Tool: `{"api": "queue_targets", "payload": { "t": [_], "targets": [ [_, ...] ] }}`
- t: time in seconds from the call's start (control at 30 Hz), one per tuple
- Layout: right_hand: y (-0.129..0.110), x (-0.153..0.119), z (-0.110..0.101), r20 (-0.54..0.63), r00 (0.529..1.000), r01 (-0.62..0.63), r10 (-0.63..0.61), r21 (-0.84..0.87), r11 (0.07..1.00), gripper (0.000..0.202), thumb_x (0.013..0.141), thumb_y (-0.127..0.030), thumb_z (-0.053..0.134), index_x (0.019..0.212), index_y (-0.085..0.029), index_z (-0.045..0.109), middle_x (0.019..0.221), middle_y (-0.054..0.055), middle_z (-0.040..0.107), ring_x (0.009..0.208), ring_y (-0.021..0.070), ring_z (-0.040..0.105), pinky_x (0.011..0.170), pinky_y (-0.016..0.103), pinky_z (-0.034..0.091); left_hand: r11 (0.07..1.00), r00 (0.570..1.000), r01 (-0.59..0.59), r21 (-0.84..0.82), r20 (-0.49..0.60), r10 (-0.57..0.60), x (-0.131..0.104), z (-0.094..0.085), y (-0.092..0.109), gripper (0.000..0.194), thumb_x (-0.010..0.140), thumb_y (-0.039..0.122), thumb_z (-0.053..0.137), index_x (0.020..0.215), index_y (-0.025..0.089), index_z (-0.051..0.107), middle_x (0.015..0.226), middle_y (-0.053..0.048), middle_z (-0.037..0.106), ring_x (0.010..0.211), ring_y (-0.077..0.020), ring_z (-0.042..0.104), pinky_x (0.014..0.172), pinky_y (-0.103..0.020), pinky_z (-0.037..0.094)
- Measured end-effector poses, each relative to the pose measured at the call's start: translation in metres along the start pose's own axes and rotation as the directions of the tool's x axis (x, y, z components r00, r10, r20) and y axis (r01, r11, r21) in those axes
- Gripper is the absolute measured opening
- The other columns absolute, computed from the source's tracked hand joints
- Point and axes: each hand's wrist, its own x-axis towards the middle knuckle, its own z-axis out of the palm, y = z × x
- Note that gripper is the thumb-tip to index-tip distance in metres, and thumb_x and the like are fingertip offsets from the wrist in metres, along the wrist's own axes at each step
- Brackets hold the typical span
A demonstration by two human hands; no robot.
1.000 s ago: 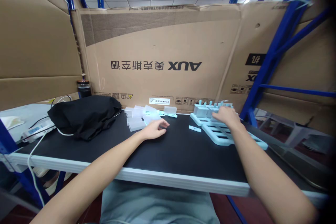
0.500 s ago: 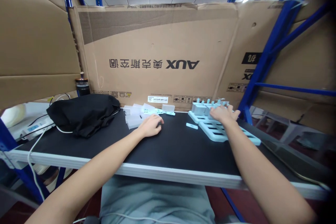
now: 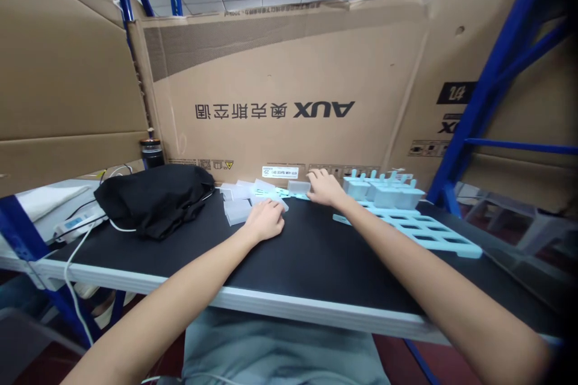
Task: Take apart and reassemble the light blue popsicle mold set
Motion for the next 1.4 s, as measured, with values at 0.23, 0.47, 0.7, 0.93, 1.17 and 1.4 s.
{"api": "queue_targets", "payload": {
  "t": [0.23, 0.47, 0.7, 0.93, 1.17, 1.4],
  "targets": [
    [-0.013, 0.03, 0.029, 0.165, 0.986, 0.007, 0.003, -0.058, 0.998, 0.053, 0.073, -0.035, 0.057, 0.12, -0.013, 0.051, 0.123, 0.019, 0.048, 0.116, 0.0321, 0.038, 0.092, 0.044, 0.037, 0.999, 1.0, 0.013, -0.038, 0.01, -0.013, 0.0, 0.001, 0.002, 0.02, 0.082, 0.018, 0.046, 0.096, 0.017, 0.059, 0.101, -0.011, 0.061, 0.102, -0.0292, 0.05, 0.091, -0.044, 0.038],
    [-0.001, 0.037, 0.03, 0.442, 0.896, -0.013, -0.032, 0.098, 0.995, 0.039, 0.074, -0.036, 0.056, 0.105, -0.014, 0.064, 0.105, 0.017, 0.062, 0.098, 0.0287, 0.056, 0.079, 0.036, 0.044, 0.998, 1.0, -0.004, 0.055, 0.004, 0.003, 0.0, -0.001, 0.003, 0.016, 0.082, 0.02, 0.046, 0.093, 0.018, 0.058, 0.099, -0.01, 0.057, 0.1, -0.0279, 0.048, 0.088, -0.042, 0.039],
    [-0.004, 0.032, 0.008, 0.557, 0.791, 0.107, -0.255, 0.285, 0.953, 0.029, 0.067, -0.037, 0.062, 0.089, -0.019, 0.065, 0.086, 0.006, 0.067, 0.077, 0.0208, 0.061, 0.068, 0.03, 0.043, 0.999, 1.0, 0.008, 0.031, -0.016, -0.008, -0.002, -0.005, 0.007, 0.016, 0.083, 0.021, 0.046, 0.095, 0.018, 0.057, 0.1, -0.011, 0.054, 0.102, -0.0284, 0.045, 0.09, -0.044, 0.036],
    [-0.021, 0.018, -0.009, 0.595, 0.726, 0.143, -0.346, 0.361, 0.922, 0.031, 0.063, -0.036, 0.061, 0.088, -0.019, 0.061, 0.078, 0.004, 0.064, 0.07, 0.0197, 0.058, 0.061, 0.03, 0.041, 0.989, 0.991, -0.124, -0.078, 0.039, 0.127, -0.002, -0.006, 0.008, 0.025, 0.09, 0.033, 0.044, 0.106, 0.022, 0.06, 0.103, -0.008, 0.055, 0.104, -0.0265, 0.045, 0.094, -0.042, 0.036],
    [-0.02, 0.008, -0.014, 0.612, 0.688, 0.078, -0.389, 0.472, 0.878, 0.037, 0.061, -0.033, 0.062, 0.093, -0.017, 0.058, 0.076, 0.003, 0.063, 0.066, 0.0178, 0.057, 0.057, 0.028, 0.04, 0.964, 0.968, -0.209, -0.164, 0.107, 0.228, -0.002, -0.006, 0.008, 0.029, 0.09, 0.037, 0.046, 0.111, 0.027, 0.063, 0.11, -0.006, 0.056, 0.106, -0.0259, 0.047, 0.094, -0.04, 0.035],
    [-0.016, -0.001, -0.016, 0.55, 0.701, 0.062, -0.453, 0.586, 0.808, 0.04, 0.062, -0.035, 0.063, 0.098, -0.017, 0.058, 0.086, 0.003, 0.065, 0.076, 0.0186, 0.058, 0.063, 0.027, 0.043, 0.94, 0.951, -0.244, -0.24, 0.129, 0.28, 0.0, -0.005, 0.007, 0.024, 0.089, 0.035, 0.048, 0.104, 0.026, 0.065, 0.12, -0.002, 0.059, 0.108, -0.0249, 0.048, 0.095, -0.038, 0.035]
  ]
}}
